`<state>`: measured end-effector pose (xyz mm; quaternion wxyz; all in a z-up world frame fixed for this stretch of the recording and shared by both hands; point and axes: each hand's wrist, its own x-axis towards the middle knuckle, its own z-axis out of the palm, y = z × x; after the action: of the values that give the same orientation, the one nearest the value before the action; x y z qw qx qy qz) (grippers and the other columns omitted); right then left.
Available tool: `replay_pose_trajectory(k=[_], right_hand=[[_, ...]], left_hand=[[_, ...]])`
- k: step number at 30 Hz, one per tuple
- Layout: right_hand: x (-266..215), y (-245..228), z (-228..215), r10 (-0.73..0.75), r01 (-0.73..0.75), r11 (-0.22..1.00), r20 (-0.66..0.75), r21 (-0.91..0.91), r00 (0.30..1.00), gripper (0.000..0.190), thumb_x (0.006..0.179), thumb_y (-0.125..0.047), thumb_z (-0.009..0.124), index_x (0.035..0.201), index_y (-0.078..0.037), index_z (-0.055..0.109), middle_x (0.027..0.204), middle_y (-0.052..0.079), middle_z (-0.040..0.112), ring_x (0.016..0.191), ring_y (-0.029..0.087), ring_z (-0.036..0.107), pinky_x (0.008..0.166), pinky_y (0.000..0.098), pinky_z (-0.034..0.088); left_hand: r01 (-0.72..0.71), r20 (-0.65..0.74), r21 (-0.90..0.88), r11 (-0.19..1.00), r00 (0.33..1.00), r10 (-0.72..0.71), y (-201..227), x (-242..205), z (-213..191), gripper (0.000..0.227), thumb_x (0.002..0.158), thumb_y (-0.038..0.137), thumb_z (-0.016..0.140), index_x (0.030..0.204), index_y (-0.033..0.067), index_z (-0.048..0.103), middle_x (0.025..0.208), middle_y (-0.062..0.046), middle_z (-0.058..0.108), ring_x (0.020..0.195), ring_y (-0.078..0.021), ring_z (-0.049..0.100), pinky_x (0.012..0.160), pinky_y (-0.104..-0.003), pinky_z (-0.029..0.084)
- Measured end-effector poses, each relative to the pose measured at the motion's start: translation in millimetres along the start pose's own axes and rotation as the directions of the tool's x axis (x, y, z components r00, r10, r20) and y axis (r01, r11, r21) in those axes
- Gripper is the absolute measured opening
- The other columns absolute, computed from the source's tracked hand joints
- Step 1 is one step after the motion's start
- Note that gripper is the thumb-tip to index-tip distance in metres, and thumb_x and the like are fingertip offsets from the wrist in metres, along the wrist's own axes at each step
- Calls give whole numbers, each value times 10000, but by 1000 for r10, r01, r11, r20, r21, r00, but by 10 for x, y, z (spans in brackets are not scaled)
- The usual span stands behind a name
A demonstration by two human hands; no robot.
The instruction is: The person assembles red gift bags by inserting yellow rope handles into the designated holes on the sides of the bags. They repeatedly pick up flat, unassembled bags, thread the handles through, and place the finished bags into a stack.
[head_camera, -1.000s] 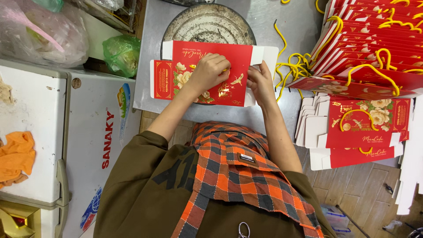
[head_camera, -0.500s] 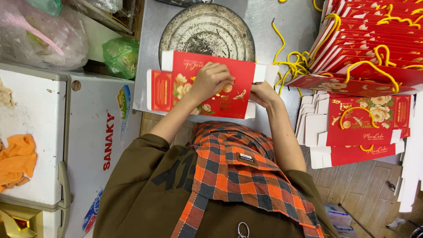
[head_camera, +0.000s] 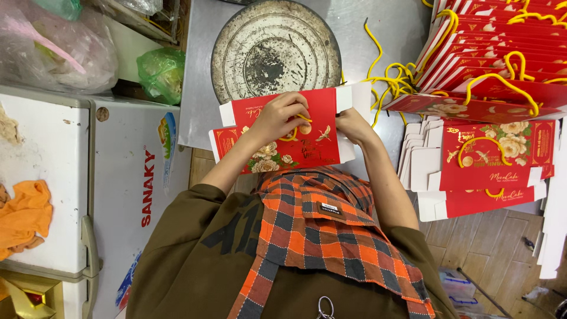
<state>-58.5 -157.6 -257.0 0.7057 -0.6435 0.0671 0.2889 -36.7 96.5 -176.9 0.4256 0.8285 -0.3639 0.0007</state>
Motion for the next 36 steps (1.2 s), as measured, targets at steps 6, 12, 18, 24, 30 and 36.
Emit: replay_pose_trajectory(k=[6,12,18,24,30,36], right_hand=[[-85,-152,43,-154,168,980,-136,102,979,298,944,-65,708,1225,10,644,1080,71,726,901,114,693,716,284,575],[32,64,-143,-29,73,965,-173,251,985,297,961,-82,653,1237,29,630,1118,120,717,942,176,692,777,334,574],[151,424,-379,-24,64,838,-81,542,996,296,986,-102,582,1246,40,584,1195,168,682,1055,235,685,928,377,572],[-159,240,-181,-148,169,945,-97,280,984,270,1006,-82,609,1251,28,631,1145,157,698,1001,230,683,873,359,564],[-679,-533,160,-523,526,849,-69,50,850,481,963,-50,691,1414,3,532,1443,111,578,1364,178,549,1167,332,447],[-726,-555,-21,-635,630,771,-179,-93,751,635,848,-80,781,1430,14,545,1434,77,602,1383,199,546,1206,350,413]], left_hand=[[32,-45,-41,999,998,-33,-27,3,109,163,897,172,778,914,62,659,994,-46,703,940,-223,715,800,-361,589],[173,-188,-349,921,950,-249,-256,8,532,99,1114,132,483,1050,60,463,823,-51,751,770,-194,793,610,-279,631],[267,-52,-838,475,829,-557,-345,81,616,161,1078,226,526,1024,90,458,763,-90,722,612,-183,713,538,-272,566],[10,-192,290,957,980,48,73,338,-227,687,690,478,822,1175,53,584,978,-115,699,868,-255,686,788,-360,549],[-69,-80,481,874,989,122,513,484,-1001,298,858,145,804,1138,108,707,1051,-21,740,967,-186,707,859,-380,517],[-214,-55,623,752,947,315,926,498,-1068,266,950,96,729,1213,129,756,1174,-22,741,999,-187,678,822,-370,526]])
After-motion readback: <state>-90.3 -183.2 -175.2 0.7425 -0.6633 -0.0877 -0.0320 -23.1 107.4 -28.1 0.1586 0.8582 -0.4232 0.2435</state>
